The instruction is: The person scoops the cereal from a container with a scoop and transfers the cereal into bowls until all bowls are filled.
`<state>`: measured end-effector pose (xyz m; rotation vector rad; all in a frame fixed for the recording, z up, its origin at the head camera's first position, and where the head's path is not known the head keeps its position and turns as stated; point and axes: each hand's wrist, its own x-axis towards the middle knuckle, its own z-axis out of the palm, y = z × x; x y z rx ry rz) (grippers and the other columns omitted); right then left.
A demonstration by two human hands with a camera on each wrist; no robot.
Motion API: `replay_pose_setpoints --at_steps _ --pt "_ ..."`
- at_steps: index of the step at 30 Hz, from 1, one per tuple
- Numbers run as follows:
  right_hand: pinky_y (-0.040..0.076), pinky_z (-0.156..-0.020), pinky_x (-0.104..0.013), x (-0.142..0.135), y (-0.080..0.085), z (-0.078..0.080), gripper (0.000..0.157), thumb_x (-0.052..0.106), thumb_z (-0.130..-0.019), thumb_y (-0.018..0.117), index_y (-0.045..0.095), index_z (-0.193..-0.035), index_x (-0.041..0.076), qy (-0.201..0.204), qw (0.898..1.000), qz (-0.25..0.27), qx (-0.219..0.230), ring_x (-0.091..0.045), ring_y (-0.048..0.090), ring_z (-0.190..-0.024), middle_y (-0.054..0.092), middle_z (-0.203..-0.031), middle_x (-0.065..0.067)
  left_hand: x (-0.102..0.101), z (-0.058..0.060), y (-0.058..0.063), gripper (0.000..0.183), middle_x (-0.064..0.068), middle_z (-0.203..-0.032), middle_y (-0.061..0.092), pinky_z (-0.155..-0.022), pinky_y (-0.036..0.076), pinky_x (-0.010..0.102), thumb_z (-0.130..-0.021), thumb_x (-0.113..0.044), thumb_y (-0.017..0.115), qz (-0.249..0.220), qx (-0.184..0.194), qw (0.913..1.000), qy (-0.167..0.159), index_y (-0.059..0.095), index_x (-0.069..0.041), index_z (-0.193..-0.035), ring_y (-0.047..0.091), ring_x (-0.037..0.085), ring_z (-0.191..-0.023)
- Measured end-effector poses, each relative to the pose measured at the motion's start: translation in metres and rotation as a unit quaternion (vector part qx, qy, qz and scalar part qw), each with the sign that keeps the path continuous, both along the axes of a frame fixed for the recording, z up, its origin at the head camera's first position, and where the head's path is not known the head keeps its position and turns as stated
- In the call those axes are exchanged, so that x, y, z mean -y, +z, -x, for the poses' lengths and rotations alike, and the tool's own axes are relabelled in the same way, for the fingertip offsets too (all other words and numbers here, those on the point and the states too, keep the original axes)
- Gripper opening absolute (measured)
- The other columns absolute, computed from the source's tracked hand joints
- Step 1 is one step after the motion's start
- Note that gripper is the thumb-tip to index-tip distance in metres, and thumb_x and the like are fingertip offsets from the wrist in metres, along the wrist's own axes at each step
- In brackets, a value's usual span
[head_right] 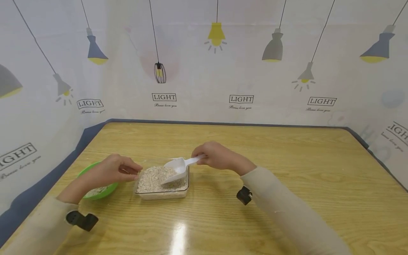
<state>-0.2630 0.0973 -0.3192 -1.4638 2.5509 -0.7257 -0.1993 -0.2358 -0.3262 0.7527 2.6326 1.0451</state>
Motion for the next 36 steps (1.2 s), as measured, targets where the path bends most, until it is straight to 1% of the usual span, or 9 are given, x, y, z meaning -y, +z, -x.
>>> replay_pose_setpoints --at_steps 8,16,20,23,26,30,33,36 --pt "0.048 -0.062 -0.025 -0.002 -0.002 0.001 0.015 0.003 -0.086 0.064 0.068 -0.101 0.002 -0.011 0.999 0.030 0.002 -0.005 0.054 -0.068 0.068 -0.091 -0.004 0.002 -0.003 0.002 0.029 0.017 -0.101 0.067 -0.071 0.054 0.024 -0.085 -0.011 0.069 0.002 -0.005 1.0000 0.007 0.066 0.007 -0.106 0.066 0.022 -0.087" --pt "0.046 -0.060 -0.025 0.001 0.001 0.001 0.018 0.004 -0.087 0.064 0.067 -0.104 0.001 -0.017 0.998 0.060 0.011 -0.008 0.051 -0.067 0.067 -0.091 -0.005 0.009 -0.006 0.007 0.026 0.017 -0.101 0.066 -0.071 0.054 0.026 -0.084 -0.011 0.069 0.013 -0.036 0.9990 0.022 0.068 0.005 -0.105 0.066 0.022 -0.086" --pt "0.045 -0.060 -0.026 0.006 0.005 0.001 0.018 0.004 -0.087 0.064 0.067 -0.105 0.002 -0.012 0.998 0.066 0.007 -0.009 0.051 -0.067 0.066 -0.091 -0.005 0.015 -0.007 0.008 0.026 0.015 -0.100 0.067 -0.072 0.054 0.027 -0.085 -0.013 0.069 0.025 -0.041 0.9982 0.036 0.068 0.004 -0.105 0.065 0.019 -0.085" --pt "0.044 -0.059 -0.026 0.011 0.009 0.002 0.019 0.004 -0.088 0.063 0.067 -0.106 0.002 -0.010 0.998 0.065 0.004 -0.008 0.050 -0.066 0.066 -0.092 -0.005 0.020 -0.009 0.010 0.027 0.014 -0.100 0.067 -0.072 0.054 0.027 -0.085 -0.014 0.069 0.030 -0.039 0.9977 0.046 0.068 0.003 -0.106 0.065 0.019 -0.085" --pt "0.043 -0.058 -0.026 0.017 0.013 0.003 0.020 0.005 -0.088 0.063 0.066 -0.107 0.001 -0.008 0.998 0.066 0.002 -0.009 0.048 -0.063 0.066 -0.092 -0.005 0.026 -0.010 0.013 0.029 0.014 -0.100 0.067 -0.072 0.054 0.028 -0.086 -0.017 0.069 0.036 -0.050 0.9969 0.048 0.068 0.002 -0.106 0.065 0.018 -0.085" --pt "0.045 -0.060 -0.026 0.025 0.019 0.003 0.020 0.006 -0.089 0.063 0.066 -0.108 0.001 0.001 0.997 0.070 -0.010 -0.008 0.050 -0.065 0.067 -0.094 -0.006 0.036 -0.013 0.018 0.030 0.012 -0.100 0.068 -0.071 0.053 0.027 -0.086 -0.022 0.069 0.047 -0.064 0.9951 0.057 0.069 0.000 -0.106 0.065 0.017 -0.085" --pt "0.046 -0.063 -0.026 0.033 0.023 0.005 0.020 0.006 -0.088 0.064 0.067 -0.107 0.001 0.010 0.997 0.073 -0.023 -0.008 0.052 -0.069 0.067 -0.094 -0.005 0.044 -0.015 0.023 0.031 0.013 -0.102 0.067 -0.071 0.053 0.027 -0.085 -0.022 0.069 0.050 -0.064 0.9944 0.068 0.068 0.001 -0.106 0.065 0.019 -0.086" --pt "0.044 -0.062 -0.026 0.041 0.026 0.006 0.018 0.006 -0.088 0.064 0.067 -0.105 0.002 0.020 0.996 0.077 -0.028 -0.009 0.049 -0.067 0.066 -0.089 -0.003 0.053 -0.017 0.027 0.033 0.013 -0.104 0.067 -0.072 0.053 0.028 -0.085 -0.024 0.070 0.056 -0.061 0.9931 0.084 0.068 0.001 -0.107 0.065 0.020 -0.088"
